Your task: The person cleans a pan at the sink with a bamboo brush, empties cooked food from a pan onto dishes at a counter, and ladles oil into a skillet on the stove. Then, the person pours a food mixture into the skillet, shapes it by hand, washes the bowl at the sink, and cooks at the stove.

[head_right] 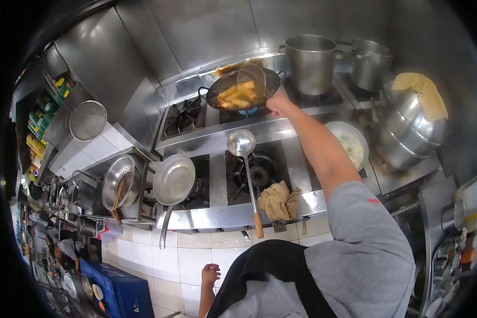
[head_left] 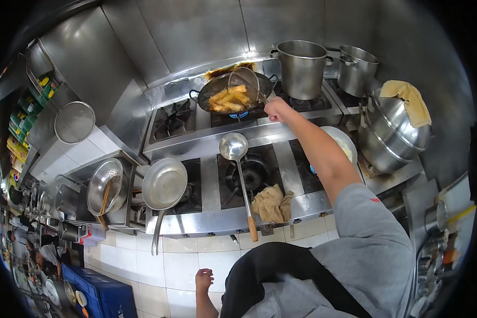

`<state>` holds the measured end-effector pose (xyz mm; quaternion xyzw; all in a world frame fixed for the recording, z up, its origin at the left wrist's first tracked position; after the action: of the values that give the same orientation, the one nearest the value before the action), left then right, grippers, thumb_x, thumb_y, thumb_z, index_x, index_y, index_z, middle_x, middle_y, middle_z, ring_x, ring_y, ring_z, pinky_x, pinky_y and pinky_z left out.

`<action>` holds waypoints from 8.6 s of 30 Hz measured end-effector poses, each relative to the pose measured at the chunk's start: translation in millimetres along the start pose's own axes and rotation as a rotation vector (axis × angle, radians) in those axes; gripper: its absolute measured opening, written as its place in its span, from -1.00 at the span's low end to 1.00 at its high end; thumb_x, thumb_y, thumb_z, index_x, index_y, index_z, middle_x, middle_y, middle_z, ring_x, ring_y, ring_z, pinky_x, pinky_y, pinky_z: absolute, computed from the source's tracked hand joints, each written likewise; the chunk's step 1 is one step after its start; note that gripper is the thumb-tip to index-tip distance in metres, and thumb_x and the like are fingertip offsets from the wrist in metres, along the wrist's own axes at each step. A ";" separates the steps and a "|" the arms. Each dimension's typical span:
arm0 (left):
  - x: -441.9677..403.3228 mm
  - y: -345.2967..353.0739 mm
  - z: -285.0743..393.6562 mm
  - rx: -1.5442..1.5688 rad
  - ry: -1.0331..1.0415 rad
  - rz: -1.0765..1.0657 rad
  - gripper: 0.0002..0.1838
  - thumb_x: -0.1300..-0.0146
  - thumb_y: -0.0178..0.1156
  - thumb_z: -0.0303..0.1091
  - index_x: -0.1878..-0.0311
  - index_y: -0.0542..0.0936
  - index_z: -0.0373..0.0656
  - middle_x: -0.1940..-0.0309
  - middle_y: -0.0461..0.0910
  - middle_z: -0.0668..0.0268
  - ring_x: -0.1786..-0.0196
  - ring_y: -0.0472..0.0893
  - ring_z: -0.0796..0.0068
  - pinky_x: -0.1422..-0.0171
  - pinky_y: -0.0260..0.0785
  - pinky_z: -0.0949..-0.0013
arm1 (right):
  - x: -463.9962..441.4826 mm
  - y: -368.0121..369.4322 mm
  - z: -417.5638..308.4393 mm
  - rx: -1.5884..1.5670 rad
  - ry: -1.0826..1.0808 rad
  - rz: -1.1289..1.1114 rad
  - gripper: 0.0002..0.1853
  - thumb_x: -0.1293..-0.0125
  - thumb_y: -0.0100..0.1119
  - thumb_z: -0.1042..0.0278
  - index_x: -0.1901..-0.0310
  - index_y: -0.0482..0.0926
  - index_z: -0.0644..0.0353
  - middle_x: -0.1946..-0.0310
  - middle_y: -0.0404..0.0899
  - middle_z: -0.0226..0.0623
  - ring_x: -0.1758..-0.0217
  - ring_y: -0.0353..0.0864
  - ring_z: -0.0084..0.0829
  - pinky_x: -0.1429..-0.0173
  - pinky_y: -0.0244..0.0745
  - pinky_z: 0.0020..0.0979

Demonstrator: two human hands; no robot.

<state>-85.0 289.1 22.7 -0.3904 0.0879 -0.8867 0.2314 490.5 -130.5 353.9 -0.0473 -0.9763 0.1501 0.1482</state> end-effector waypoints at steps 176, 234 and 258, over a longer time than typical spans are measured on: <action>150.0 172.7 37.0 0.049 0.096 -0.542 -0.68 -0.37 0.19 -0.28 -0.07 0.53 -0.28 0.21 0.66 0.22 0.29 0.63 0.48 0.26 0.50 0.43 | 215.6 103.6 264.6 -0.612 0.352 -0.662 -0.86 -0.16 0.12 0.42 0.48 0.42 0.24 0.62 0.35 -0.29 0.64 0.41 -0.37 0.51 0.43 -0.30; 304.6 496.9 216.5 0.588 -0.288 -1.050 -0.71 -0.27 0.21 -0.50 0.35 0.27 0.04 0.62 0.17 0.55 0.71 0.12 0.77 0.73 -0.09 0.60 | 332.0 -448.4 273.7 0.646 -0.003 -0.401 -0.77 -0.17 0.10 0.38 0.17 0.38 0.27 0.42 0.56 0.18 0.25 0.56 0.25 0.12 0.42 0.06; 335.7 444.1 207.9 0.578 -0.222 -0.940 -0.80 -0.30 0.17 -0.53 0.27 0.34 -0.03 0.64 0.16 0.51 0.69 0.11 0.74 0.70 -0.08 0.57 | 244.4 -391.7 307.8 1.094 -0.398 -0.225 -0.76 -0.23 0.11 0.38 0.10 0.37 0.19 0.38 0.63 0.02 0.25 0.63 0.13 0.12 0.49 0.11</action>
<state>21.8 -256.2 233.3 -0.3992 -0.3671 -0.8360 -0.0831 145.7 -555.2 261.0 0.1689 -0.7651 0.6210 -0.0199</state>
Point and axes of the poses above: each hand's wrist, its own x-axis away from the middle knuckle, its own y-axis out of the palm, z = x × y, the point moved 5 cm from there along -x, towards the middle knuckle
